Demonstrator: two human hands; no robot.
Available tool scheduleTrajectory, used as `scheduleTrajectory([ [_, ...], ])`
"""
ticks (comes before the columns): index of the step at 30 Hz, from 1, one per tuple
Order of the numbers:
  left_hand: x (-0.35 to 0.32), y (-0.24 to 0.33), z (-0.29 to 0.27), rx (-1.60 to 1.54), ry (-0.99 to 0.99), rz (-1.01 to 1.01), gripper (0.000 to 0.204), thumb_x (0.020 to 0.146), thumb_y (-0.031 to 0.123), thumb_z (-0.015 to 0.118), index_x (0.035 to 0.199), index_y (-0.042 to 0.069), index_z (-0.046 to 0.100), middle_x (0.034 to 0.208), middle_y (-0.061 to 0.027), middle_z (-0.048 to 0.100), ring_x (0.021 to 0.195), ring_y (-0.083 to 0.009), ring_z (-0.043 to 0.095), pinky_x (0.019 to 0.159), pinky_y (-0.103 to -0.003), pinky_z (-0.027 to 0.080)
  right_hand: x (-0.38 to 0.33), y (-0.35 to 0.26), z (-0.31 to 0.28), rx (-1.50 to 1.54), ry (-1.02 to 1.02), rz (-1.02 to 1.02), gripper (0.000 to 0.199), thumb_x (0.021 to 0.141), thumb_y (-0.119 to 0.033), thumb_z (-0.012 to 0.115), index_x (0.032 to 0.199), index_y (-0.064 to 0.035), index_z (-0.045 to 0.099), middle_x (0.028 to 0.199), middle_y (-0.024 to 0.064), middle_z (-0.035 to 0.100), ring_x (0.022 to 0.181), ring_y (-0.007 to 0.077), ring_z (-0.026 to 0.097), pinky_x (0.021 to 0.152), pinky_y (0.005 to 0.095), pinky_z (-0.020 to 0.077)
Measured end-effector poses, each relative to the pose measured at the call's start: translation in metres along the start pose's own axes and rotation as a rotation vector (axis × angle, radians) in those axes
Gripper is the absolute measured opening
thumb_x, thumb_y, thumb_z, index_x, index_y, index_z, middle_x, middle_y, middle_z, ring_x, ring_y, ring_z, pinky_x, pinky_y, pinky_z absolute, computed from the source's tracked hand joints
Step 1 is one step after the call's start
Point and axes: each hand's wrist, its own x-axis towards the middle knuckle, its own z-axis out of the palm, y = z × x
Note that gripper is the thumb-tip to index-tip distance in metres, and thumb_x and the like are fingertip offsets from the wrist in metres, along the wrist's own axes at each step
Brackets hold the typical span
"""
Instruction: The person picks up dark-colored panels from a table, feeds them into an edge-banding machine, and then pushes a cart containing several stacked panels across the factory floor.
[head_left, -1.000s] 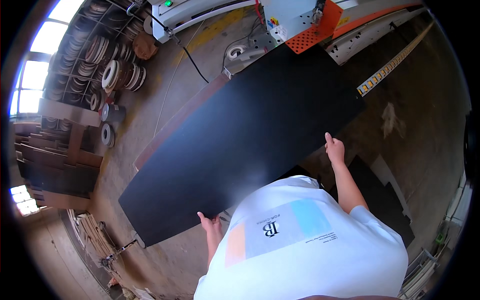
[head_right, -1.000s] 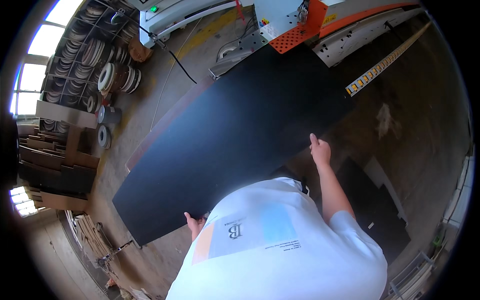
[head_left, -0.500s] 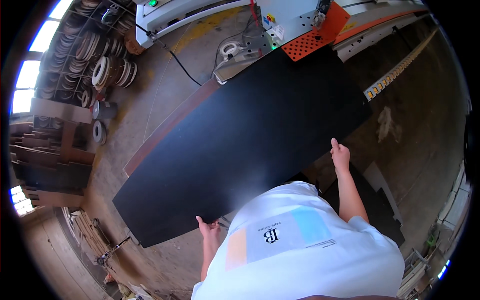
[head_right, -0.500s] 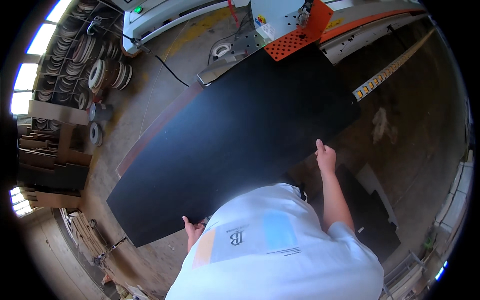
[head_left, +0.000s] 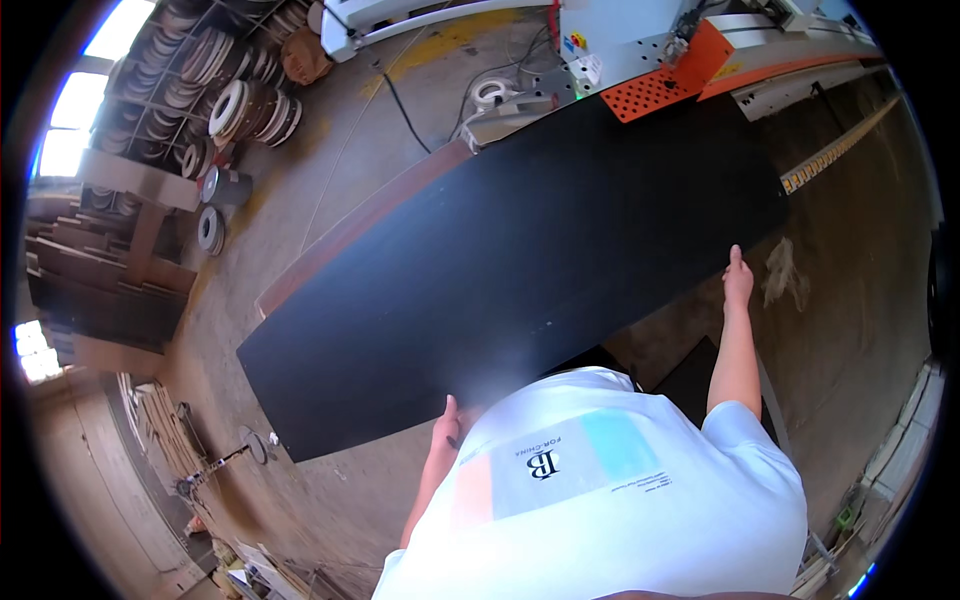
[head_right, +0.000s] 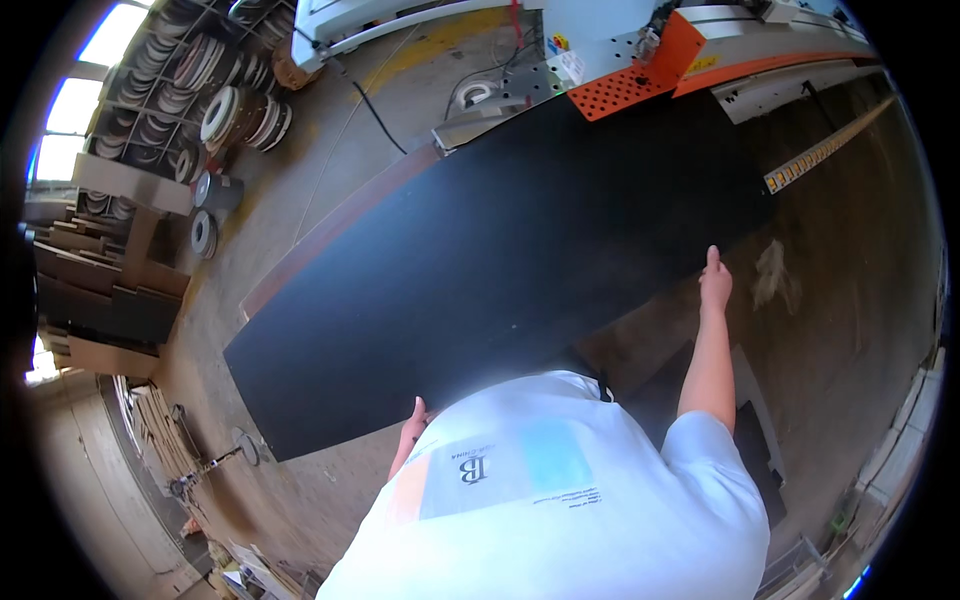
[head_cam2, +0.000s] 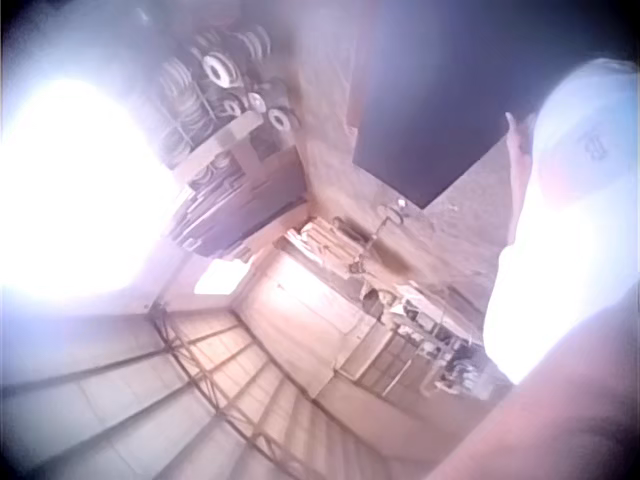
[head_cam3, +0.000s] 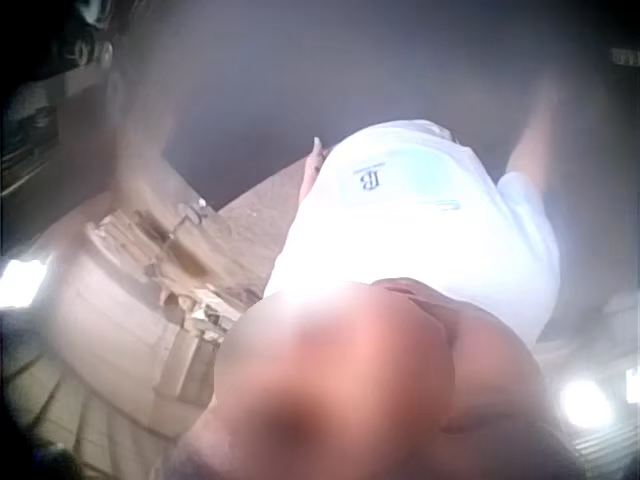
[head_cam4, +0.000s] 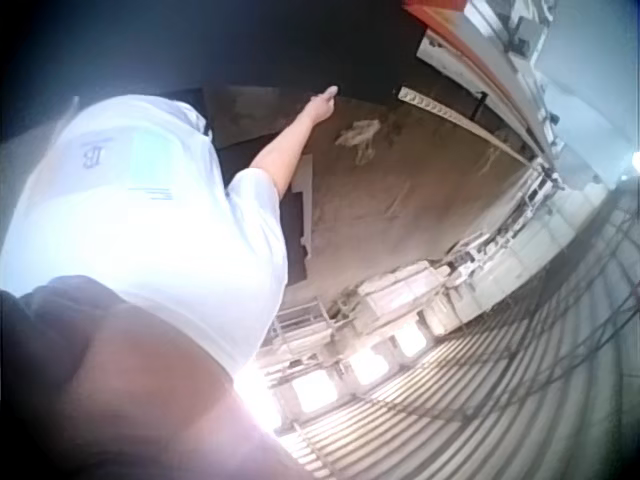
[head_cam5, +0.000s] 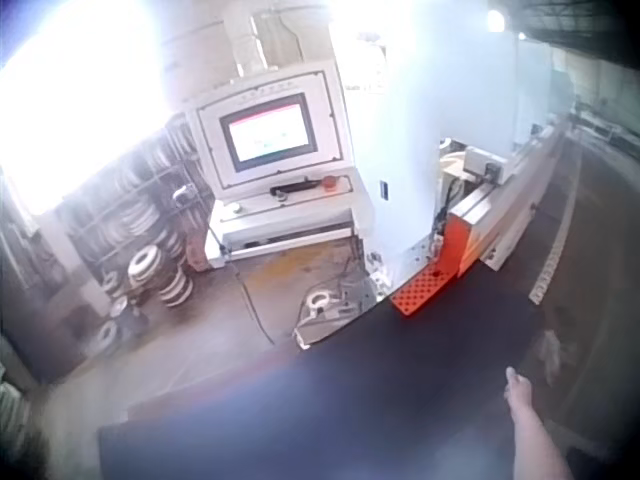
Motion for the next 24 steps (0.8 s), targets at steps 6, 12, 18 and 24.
scheduleTrajectory([
  [6,-0.004,0.015,-0.088,-0.015,0.370,0.280,0.069,0.103,0.061,0.047,0.132,-0.001,0.056,0.112,-0.0178,0.071,0.099,-0.0299,0.070,0.081,-0.042,0.057,-0.015,-0.004,0.015,-0.076,0.034,0.057,0.072,0.098,-0.067,0.054,0.062,-0.0064,0.046,0.059,0.0034,0.047,0.057,0.0170,0.048,0.061,0.0347,0.0394],
  [12,-0.014,0.055,-0.181,-0.078,0.597,0.441,0.069,0.104,0.062,0.047,0.134,0.000,0.050,0.112,-0.0172,0.067,0.094,-0.0310,0.069,0.070,-0.039,0.056,-0.107,0.009,0.057,0.010,-0.084,0.016,0.071,0.096,-0.068,0.057,0.061,-0.0066,0.052,0.057,0.0030,0.051,0.050,0.0144,0.052,0.052,0.0296,0.0406],
  [18,-0.031,0.106,-0.283,-0.111,0.779,0.467,0.070,0.101,0.065,0.050,0.130,0.001,0.053,0.101,-0.0145,0.067,0.079,-0.0272,0.067,0.063,-0.039,0.055,-0.219,0.024,0.104,-0.075,-0.238,-0.048,0.071,0.098,-0.066,0.055,0.062,-0.0055,0.058,0.053,0.0036,0.056,0.048,0.0133,0.053,0.051,0.0304,0.0414],
  [24,-0.046,0.144,-0.361,-0.034,0.818,0.478,0.062,0.100,0.064,0.054,0.117,0.005,0.062,0.091,-0.0087,0.068,0.069,-0.0218,0.063,0.054,-0.033,0.049,-0.306,0.025,0.136,-0.150,-0.349,-0.032,0.067,0.099,-0.062,0.056,0.066,-0.0040,0.063,0.062,0.0086,0.064,0.063,0.0206,0.065,0.070,0.0368,0.0502],
])
